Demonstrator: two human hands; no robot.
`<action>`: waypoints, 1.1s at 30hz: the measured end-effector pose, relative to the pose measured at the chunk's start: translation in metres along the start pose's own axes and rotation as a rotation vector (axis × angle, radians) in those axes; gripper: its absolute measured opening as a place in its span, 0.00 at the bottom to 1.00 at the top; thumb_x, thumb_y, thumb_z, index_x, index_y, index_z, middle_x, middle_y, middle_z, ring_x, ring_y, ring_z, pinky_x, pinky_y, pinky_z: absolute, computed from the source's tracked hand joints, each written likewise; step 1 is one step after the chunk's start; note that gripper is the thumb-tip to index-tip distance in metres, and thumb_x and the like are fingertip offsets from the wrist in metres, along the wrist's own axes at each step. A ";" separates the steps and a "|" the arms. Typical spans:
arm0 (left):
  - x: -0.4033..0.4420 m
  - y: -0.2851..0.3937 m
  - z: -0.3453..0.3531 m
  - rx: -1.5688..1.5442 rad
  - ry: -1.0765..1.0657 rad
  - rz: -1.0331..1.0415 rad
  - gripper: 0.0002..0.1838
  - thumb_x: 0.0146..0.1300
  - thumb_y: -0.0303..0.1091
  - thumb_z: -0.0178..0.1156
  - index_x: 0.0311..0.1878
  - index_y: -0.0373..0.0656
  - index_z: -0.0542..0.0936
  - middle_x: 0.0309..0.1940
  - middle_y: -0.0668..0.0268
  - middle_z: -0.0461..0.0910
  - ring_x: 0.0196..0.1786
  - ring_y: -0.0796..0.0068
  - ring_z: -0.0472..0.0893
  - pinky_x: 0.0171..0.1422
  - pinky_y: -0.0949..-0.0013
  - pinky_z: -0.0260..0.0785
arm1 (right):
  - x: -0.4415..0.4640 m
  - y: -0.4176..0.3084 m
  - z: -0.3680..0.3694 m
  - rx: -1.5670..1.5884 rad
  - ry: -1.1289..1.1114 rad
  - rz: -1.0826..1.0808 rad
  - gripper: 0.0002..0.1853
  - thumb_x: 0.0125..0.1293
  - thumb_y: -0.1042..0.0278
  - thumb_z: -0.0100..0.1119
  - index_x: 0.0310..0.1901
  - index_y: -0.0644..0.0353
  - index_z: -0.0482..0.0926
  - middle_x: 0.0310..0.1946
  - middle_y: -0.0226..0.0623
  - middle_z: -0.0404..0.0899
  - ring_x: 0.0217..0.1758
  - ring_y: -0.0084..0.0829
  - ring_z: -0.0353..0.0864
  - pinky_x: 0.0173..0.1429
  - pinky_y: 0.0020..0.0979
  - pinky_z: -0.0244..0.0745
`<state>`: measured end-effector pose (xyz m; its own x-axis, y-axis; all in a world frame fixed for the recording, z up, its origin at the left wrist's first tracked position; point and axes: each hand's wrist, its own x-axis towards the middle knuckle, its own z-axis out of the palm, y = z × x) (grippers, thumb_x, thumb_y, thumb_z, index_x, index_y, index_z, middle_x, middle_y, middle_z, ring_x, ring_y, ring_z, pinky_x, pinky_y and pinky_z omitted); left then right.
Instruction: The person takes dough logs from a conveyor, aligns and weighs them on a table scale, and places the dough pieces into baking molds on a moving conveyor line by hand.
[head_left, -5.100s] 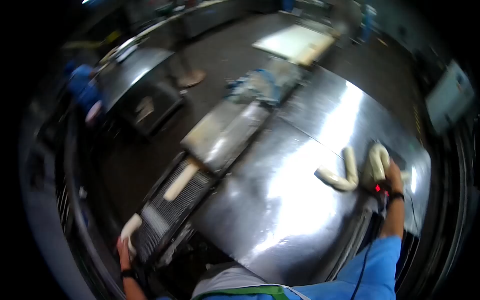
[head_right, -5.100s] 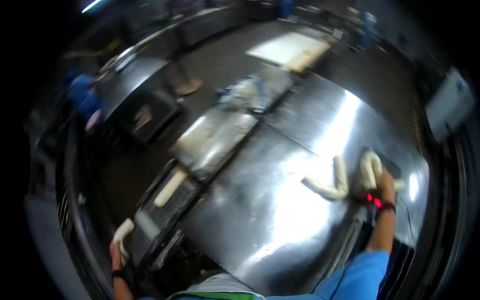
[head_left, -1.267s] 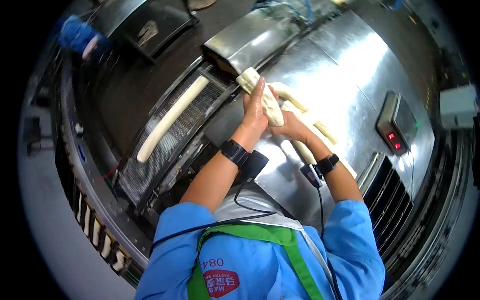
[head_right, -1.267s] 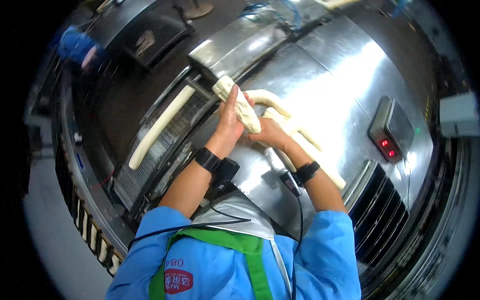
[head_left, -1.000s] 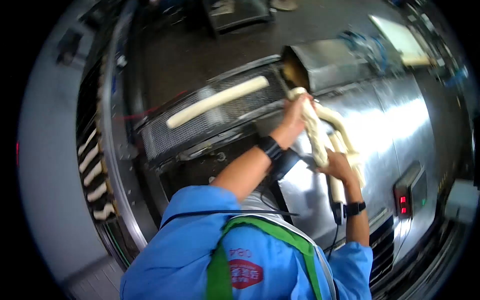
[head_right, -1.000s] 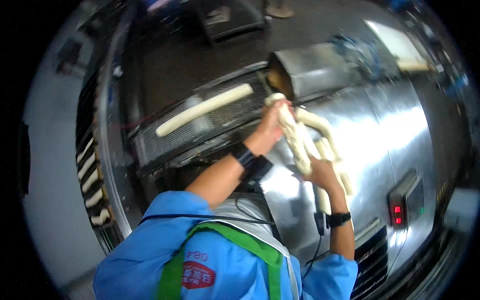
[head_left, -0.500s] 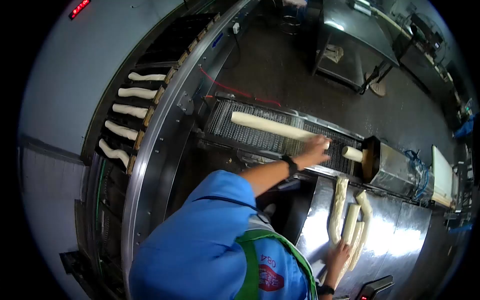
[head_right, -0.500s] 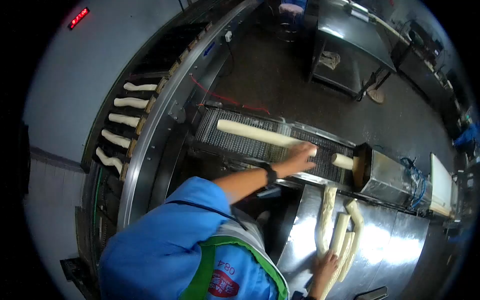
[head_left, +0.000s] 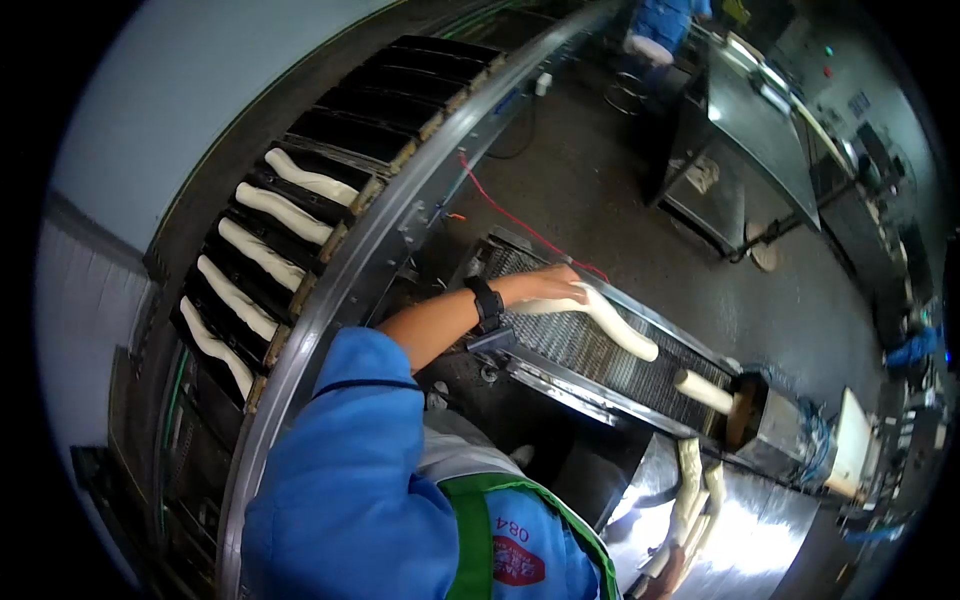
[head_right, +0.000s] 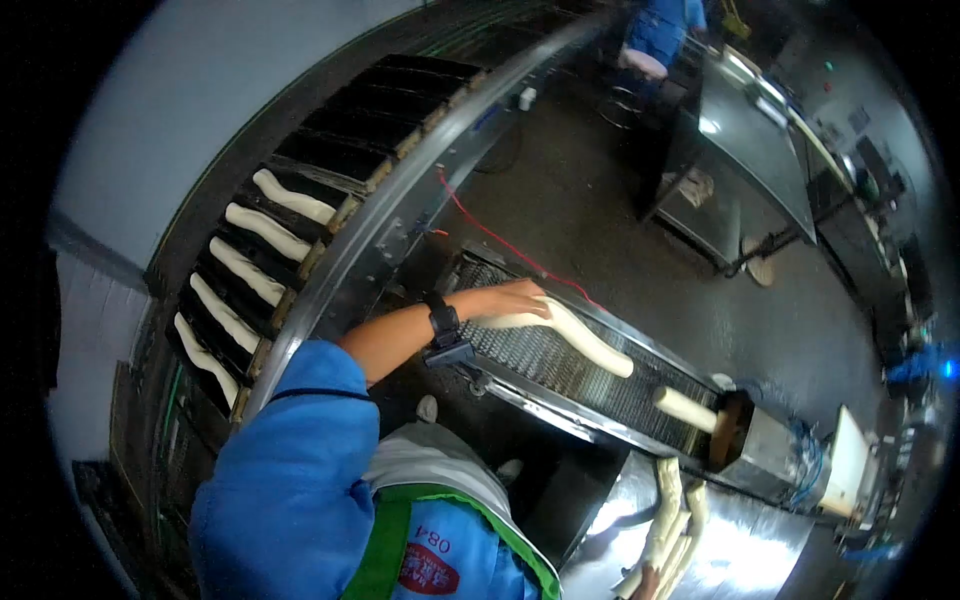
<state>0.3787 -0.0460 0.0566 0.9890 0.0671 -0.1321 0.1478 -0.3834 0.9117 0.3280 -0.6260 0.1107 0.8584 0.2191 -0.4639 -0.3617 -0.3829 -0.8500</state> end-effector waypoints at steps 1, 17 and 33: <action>-0.012 0.008 -0.005 -0.360 0.062 -0.055 0.19 0.48 0.43 0.53 0.35 0.35 0.75 0.31 0.56 0.76 0.31 0.69 0.76 0.35 0.68 0.69 | 0.002 -0.020 0.014 -0.316 0.058 -0.080 0.25 0.59 0.58 0.40 0.56 0.62 0.59 0.51 0.43 0.64 0.53 0.32 0.63 0.55 0.35 0.58; -0.187 -0.084 -0.208 -1.780 1.204 0.328 0.26 0.54 0.52 0.39 0.42 0.37 0.64 0.35 0.53 0.72 0.40 0.59 0.74 0.50 0.56 0.64 | 0.103 -0.371 0.392 -0.355 -0.647 -0.961 0.24 0.49 0.54 0.54 0.42 0.66 0.69 0.26 0.35 0.72 0.28 0.26 0.71 0.32 0.22 0.66; -0.168 -0.115 -0.188 -0.829 1.882 -0.683 0.41 0.50 0.19 0.47 0.63 0.58 0.40 0.60 0.42 0.40 0.61 0.48 0.52 0.63 0.58 0.49 | 0.202 -0.267 0.681 -1.295 -0.618 -1.671 0.08 0.54 0.66 0.50 0.35 0.54 0.75 0.42 0.38 0.62 0.43 0.37 0.68 0.41 0.38 0.69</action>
<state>0.1938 0.1604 0.0471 -0.4496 0.7653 -0.4606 -0.1720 0.4318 0.8854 0.3503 0.1318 0.0741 -0.2493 0.9649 0.0827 0.9684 0.2482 0.0241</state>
